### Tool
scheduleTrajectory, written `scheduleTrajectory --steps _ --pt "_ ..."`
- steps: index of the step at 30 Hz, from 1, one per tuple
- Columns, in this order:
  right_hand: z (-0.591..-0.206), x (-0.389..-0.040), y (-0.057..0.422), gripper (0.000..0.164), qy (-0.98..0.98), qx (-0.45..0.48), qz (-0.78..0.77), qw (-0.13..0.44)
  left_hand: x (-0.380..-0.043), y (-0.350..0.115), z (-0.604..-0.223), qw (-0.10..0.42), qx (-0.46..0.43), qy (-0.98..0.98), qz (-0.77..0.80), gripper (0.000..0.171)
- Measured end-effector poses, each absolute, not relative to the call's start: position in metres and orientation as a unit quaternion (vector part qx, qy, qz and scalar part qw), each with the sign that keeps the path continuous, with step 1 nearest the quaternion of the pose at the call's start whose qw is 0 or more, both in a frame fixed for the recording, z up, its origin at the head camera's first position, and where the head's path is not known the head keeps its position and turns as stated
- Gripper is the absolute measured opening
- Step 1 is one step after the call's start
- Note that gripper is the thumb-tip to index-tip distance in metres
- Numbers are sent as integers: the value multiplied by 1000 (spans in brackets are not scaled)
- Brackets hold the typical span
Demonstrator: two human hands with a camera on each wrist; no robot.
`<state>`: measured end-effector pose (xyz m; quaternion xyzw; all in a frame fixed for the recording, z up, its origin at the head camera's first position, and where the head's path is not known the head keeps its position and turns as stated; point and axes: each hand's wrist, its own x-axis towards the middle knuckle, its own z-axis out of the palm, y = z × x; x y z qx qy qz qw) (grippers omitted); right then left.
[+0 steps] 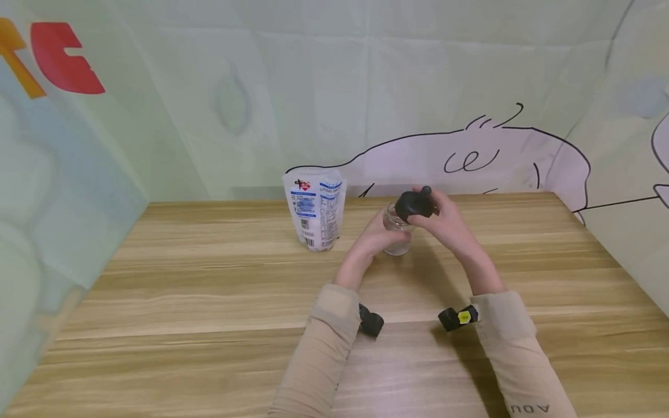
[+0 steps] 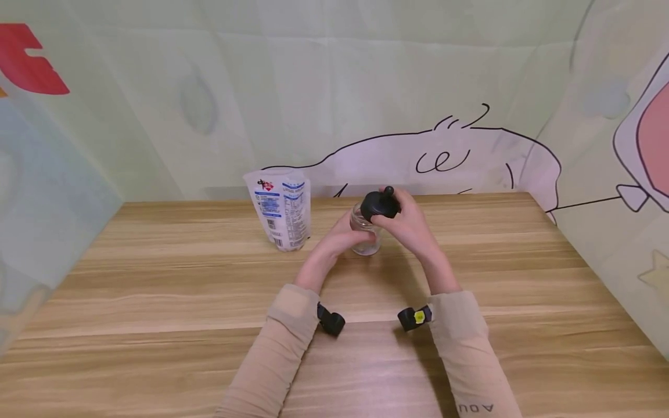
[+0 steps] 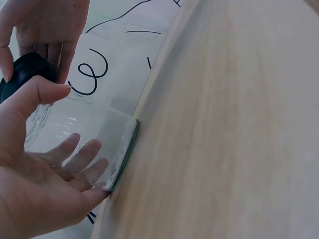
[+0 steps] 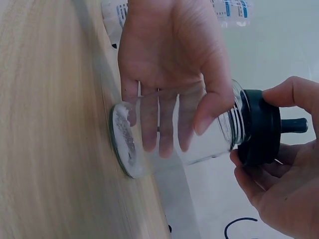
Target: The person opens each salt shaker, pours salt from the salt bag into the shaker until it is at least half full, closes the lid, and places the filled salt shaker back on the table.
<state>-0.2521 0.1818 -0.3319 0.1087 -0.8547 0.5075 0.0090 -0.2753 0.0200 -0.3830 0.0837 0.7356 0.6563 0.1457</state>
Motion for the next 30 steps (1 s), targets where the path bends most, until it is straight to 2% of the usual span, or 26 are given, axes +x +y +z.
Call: scheduleTrajectory --steps 9,30 --pt "-330 -252 185 67 -861 119 494 -4 -276 21 -384 137 91 735 658 72" --pt "-326 -250 195 65 -860 121 495 -23 -275 21 -384 145 77 730 663 72"
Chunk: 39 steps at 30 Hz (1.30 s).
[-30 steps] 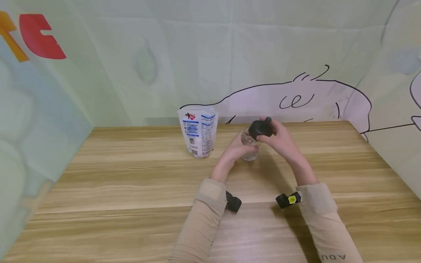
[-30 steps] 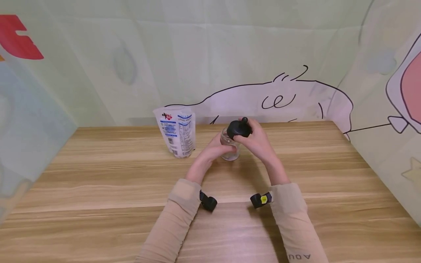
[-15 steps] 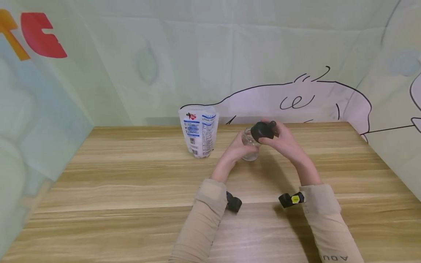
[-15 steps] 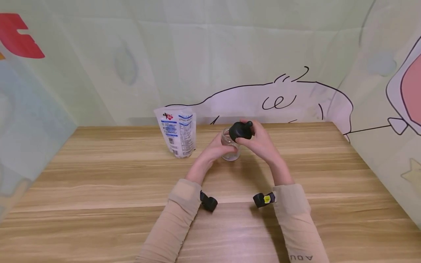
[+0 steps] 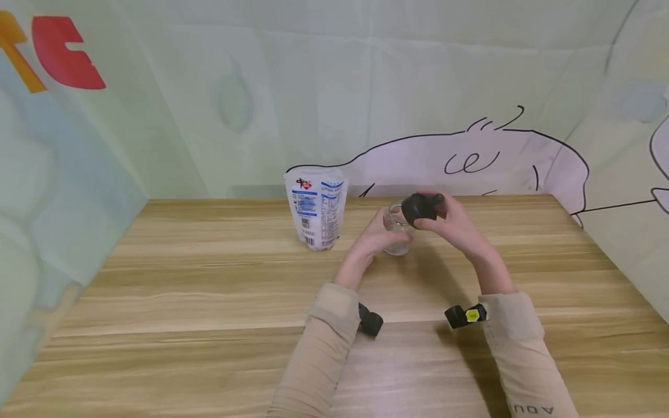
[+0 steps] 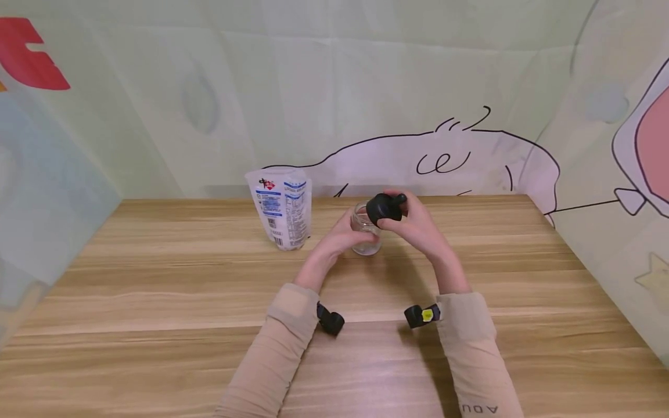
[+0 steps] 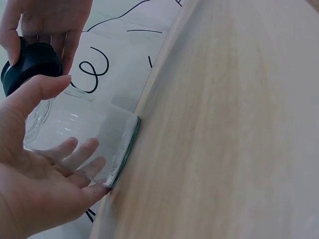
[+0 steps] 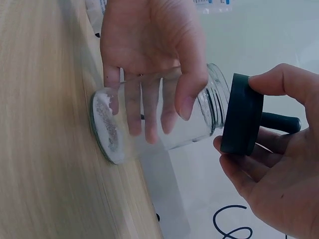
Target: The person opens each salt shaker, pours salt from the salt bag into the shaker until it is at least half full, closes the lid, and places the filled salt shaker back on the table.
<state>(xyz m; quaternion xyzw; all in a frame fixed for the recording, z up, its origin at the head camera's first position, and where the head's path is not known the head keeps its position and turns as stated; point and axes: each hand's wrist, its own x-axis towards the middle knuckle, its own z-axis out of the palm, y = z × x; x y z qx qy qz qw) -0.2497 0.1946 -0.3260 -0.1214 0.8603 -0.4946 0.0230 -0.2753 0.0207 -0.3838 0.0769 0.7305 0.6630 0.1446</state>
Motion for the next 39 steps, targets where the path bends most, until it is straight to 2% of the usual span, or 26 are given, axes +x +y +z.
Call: scheduleTrajectory --steps 21,39 --pt "-323 -247 209 59 867 -129 -479 41 -273 20 -382 143 60 738 657 82" --pt "-319 -246 221 63 882 -124 -448 75 -273 20 -380 135 69 744 651 80"
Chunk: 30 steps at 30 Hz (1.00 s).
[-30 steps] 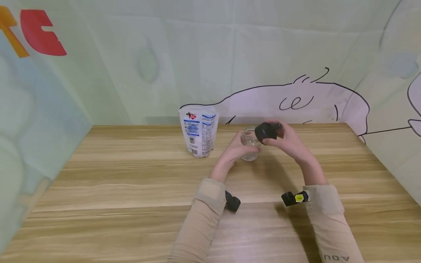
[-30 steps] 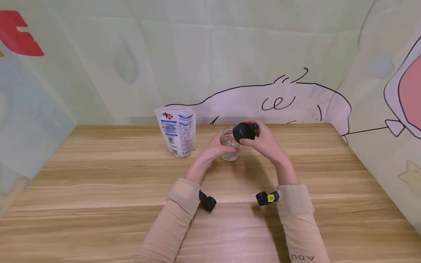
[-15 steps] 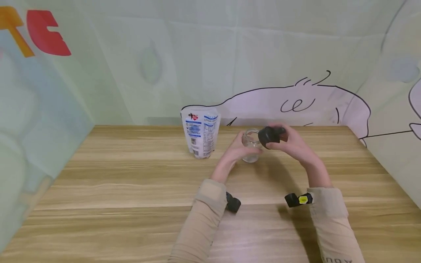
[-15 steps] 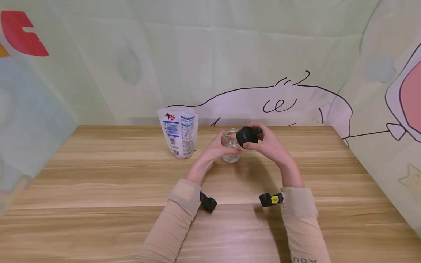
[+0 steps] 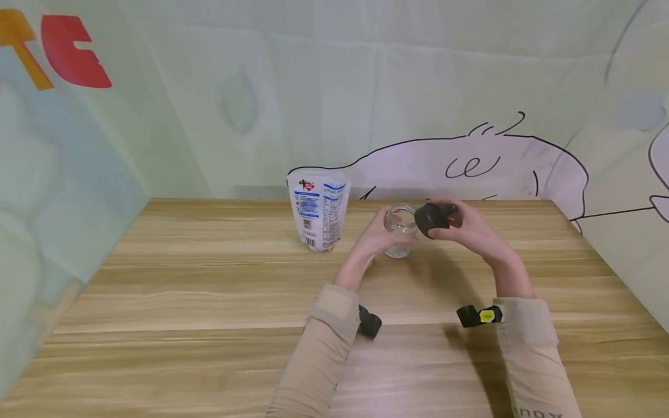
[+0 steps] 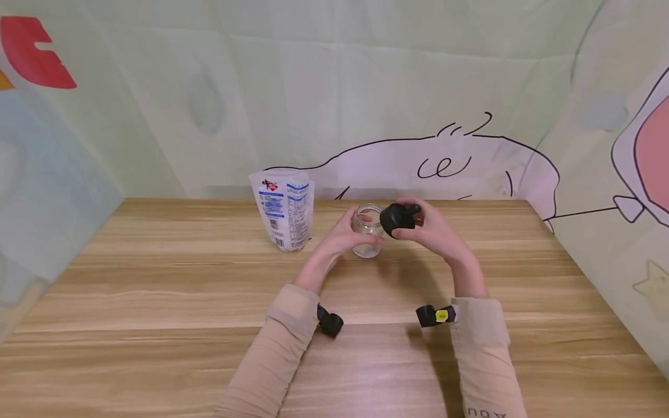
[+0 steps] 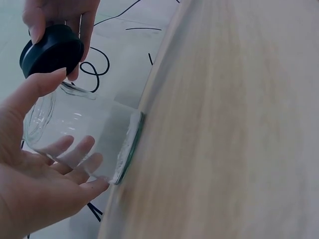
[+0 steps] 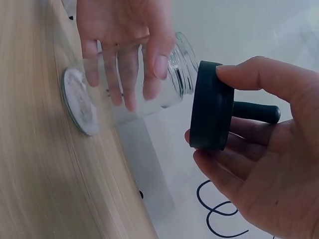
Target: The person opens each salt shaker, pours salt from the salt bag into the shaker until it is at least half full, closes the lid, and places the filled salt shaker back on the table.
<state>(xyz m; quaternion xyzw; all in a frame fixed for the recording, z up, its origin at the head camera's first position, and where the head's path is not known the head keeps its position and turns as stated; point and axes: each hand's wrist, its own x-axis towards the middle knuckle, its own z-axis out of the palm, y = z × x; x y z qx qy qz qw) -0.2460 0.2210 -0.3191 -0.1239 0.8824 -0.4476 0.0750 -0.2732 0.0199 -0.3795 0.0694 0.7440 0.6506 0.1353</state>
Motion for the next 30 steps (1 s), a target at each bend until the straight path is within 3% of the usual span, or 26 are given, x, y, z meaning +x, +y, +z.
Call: scheduleTrajectory --steps 30 --pt "-327 -244 239 58 919 -134 -355 110 -273 18 -379 138 72 750 643 89"
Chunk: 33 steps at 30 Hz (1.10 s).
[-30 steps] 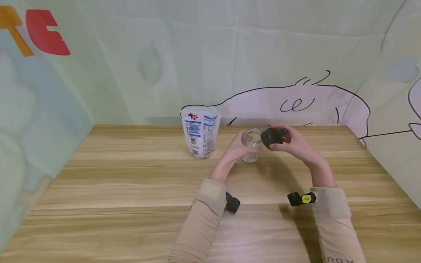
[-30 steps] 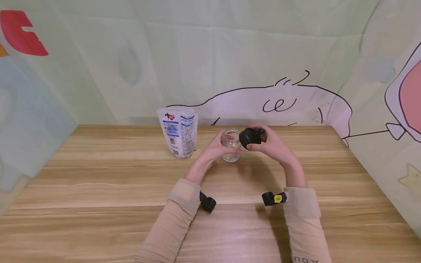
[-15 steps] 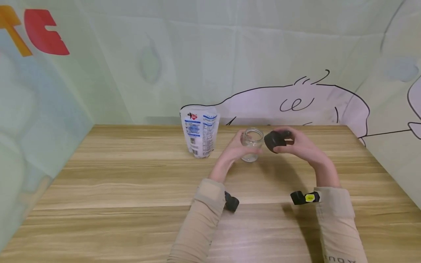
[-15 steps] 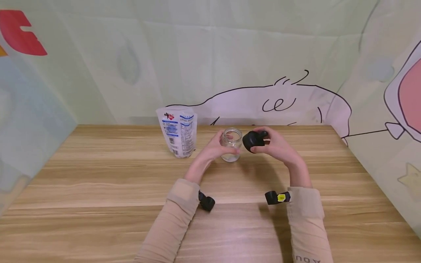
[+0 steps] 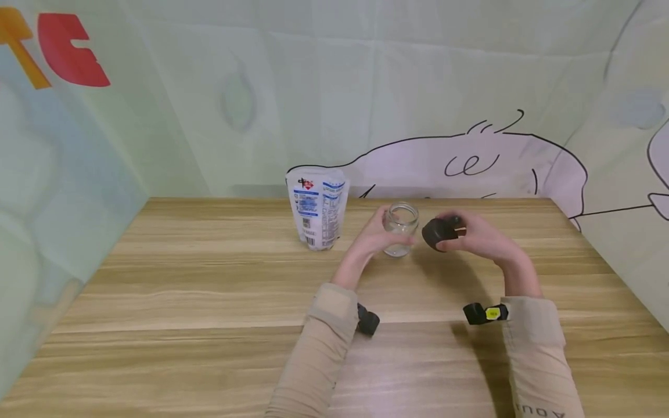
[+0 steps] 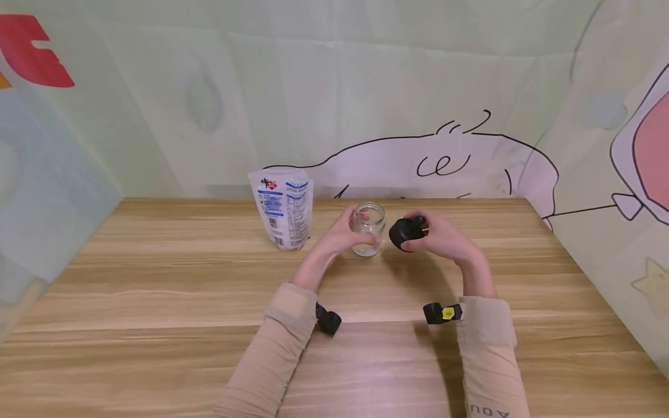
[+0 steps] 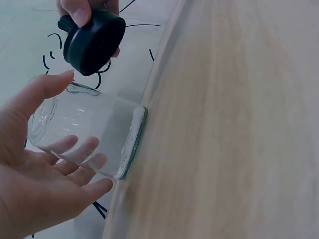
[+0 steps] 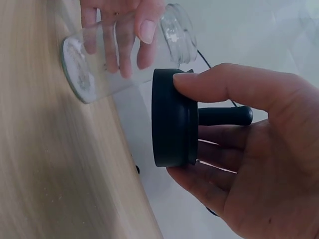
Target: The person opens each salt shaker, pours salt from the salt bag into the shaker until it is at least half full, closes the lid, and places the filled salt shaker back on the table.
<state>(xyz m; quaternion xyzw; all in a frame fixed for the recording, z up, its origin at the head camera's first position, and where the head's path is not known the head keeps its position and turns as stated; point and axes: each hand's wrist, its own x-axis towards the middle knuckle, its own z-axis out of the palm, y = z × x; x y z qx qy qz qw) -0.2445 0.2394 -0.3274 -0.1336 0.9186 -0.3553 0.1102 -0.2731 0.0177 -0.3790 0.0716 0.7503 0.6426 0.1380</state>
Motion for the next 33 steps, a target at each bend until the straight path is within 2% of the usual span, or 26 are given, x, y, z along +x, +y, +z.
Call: scheduleTrajectory --steps 9,33 --pt "-335 -247 240 60 923 -135 -342 117 -274 18 -380 145 57 761 630 99" --pt "-345 -248 241 60 942 -118 -279 146 -273 19 -378 153 45 768 621 84"
